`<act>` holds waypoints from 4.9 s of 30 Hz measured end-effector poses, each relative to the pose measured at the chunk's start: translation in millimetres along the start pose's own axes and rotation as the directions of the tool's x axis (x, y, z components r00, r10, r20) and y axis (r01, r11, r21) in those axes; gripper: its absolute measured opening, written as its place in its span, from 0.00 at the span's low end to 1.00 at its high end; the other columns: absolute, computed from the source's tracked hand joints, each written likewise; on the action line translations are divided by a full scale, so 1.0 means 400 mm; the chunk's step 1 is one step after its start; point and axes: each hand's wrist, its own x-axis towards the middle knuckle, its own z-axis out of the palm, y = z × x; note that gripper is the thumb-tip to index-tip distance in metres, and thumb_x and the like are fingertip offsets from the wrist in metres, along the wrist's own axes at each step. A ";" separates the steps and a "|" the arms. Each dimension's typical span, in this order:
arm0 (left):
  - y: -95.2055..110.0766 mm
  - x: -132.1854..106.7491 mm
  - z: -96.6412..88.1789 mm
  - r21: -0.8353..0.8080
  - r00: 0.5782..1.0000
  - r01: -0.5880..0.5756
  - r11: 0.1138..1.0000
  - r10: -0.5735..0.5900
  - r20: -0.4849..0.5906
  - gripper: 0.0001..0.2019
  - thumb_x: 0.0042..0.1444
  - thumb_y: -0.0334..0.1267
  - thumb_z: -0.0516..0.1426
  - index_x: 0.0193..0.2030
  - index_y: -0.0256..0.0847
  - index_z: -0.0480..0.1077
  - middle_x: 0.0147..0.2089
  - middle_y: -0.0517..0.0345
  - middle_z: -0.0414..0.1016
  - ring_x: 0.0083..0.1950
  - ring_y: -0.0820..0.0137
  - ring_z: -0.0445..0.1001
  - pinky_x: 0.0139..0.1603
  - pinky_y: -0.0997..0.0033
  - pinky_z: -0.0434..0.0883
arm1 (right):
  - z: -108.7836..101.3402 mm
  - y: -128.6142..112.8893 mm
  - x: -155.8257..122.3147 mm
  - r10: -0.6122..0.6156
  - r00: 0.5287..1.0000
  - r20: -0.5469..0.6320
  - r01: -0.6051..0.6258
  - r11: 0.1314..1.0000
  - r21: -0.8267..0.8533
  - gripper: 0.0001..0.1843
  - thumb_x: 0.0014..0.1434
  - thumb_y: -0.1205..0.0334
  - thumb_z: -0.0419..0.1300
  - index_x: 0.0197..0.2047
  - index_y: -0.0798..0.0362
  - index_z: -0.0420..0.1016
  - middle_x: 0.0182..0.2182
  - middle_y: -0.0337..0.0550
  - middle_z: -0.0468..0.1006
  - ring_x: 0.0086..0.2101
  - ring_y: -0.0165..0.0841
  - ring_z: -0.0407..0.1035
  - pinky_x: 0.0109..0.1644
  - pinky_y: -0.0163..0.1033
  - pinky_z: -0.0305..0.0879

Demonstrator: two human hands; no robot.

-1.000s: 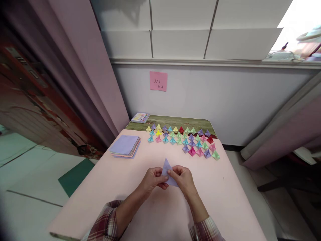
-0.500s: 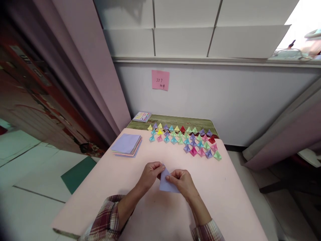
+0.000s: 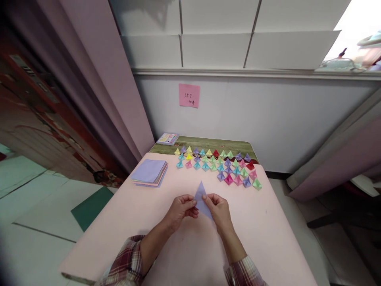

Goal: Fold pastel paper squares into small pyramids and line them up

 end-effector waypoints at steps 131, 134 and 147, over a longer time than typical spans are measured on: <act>-0.104 0.121 -0.069 0.623 0.912 -0.369 0.689 0.398 0.100 0.21 0.41 0.23 0.53 0.42 0.38 0.75 0.42 0.54 0.76 0.45 0.65 0.73 0.49 0.64 0.70 | -0.058 0.199 0.048 -0.702 0.634 0.323 0.608 0.195 -0.770 0.16 0.58 0.71 0.53 0.44 0.48 0.78 0.41 0.43 0.78 0.42 0.36 0.70 0.51 0.46 0.65; -0.094 0.101 -0.081 0.780 0.814 -0.465 0.418 0.549 0.192 0.20 0.43 0.23 0.54 0.43 0.40 0.75 0.48 0.51 0.73 0.51 0.63 0.70 0.54 0.58 0.68 | -0.048 0.194 0.039 -0.660 0.654 0.368 0.612 0.176 -0.771 0.16 0.57 0.72 0.53 0.44 0.50 0.77 0.39 0.43 0.78 0.41 0.36 0.70 0.52 0.47 0.62; -0.114 0.033 -0.128 0.846 0.685 -0.533 0.031 0.602 0.410 0.15 0.54 0.25 0.51 0.45 0.40 0.73 0.47 0.49 0.73 0.50 0.62 0.69 0.55 0.55 0.68 | -0.036 0.191 0.023 -0.635 0.624 0.455 0.629 0.064 -0.775 0.18 0.54 0.73 0.53 0.46 0.52 0.75 0.41 0.45 0.77 0.43 0.38 0.68 0.53 0.48 0.58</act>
